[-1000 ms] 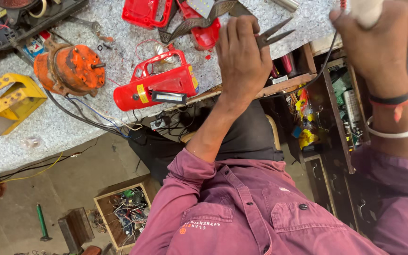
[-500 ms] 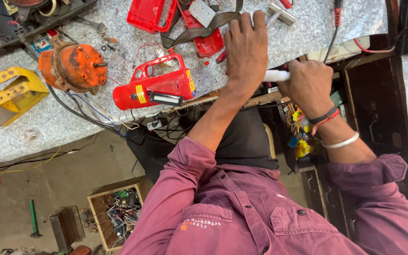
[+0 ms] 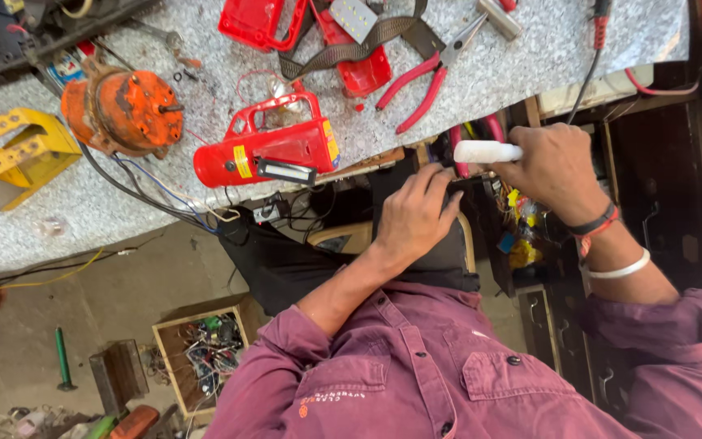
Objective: The person assembles a red handheld device by inserting a battery and an LED strip into the casing. They then open a glue tube, apply adhesive to the device, and press the components into place. Finally, they retrieve a water bottle from a shelf.
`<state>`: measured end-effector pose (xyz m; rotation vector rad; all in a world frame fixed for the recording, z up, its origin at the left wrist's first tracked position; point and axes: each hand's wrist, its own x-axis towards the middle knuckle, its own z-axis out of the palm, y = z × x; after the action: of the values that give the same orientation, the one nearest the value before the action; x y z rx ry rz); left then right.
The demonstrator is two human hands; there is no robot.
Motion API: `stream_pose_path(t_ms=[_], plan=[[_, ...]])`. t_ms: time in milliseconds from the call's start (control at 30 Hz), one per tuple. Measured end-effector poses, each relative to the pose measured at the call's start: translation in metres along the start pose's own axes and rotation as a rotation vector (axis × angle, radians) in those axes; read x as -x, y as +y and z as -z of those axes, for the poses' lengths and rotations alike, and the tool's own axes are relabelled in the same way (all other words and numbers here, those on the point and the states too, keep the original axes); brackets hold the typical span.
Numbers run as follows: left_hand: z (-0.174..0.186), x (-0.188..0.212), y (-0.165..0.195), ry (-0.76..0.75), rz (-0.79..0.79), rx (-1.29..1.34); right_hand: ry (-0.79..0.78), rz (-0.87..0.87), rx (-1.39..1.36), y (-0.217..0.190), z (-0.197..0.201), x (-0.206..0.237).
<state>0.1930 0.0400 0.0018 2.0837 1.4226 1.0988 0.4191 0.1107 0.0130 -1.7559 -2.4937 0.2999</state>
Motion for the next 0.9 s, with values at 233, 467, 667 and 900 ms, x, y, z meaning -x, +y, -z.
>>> stream_pose_path(t_ms=[233,467,667,900], plan=[[-0.017,0.034,-0.013,-0.315,0.773,0.794,-0.034,-0.036,-0.059,-0.028,0.033,0.059],[-0.061,0.043,-0.002,-0.439,0.988,1.693,0.09,0.031,-0.126,-0.057,0.052,0.102],[-0.044,0.046,0.0,-0.427,0.842,1.438,-0.033,-0.07,-0.53,-0.045,0.08,0.108],[0.004,0.038,-0.004,-0.324,0.684,0.919,0.195,-0.353,-1.055,-0.032,0.069,0.076]])
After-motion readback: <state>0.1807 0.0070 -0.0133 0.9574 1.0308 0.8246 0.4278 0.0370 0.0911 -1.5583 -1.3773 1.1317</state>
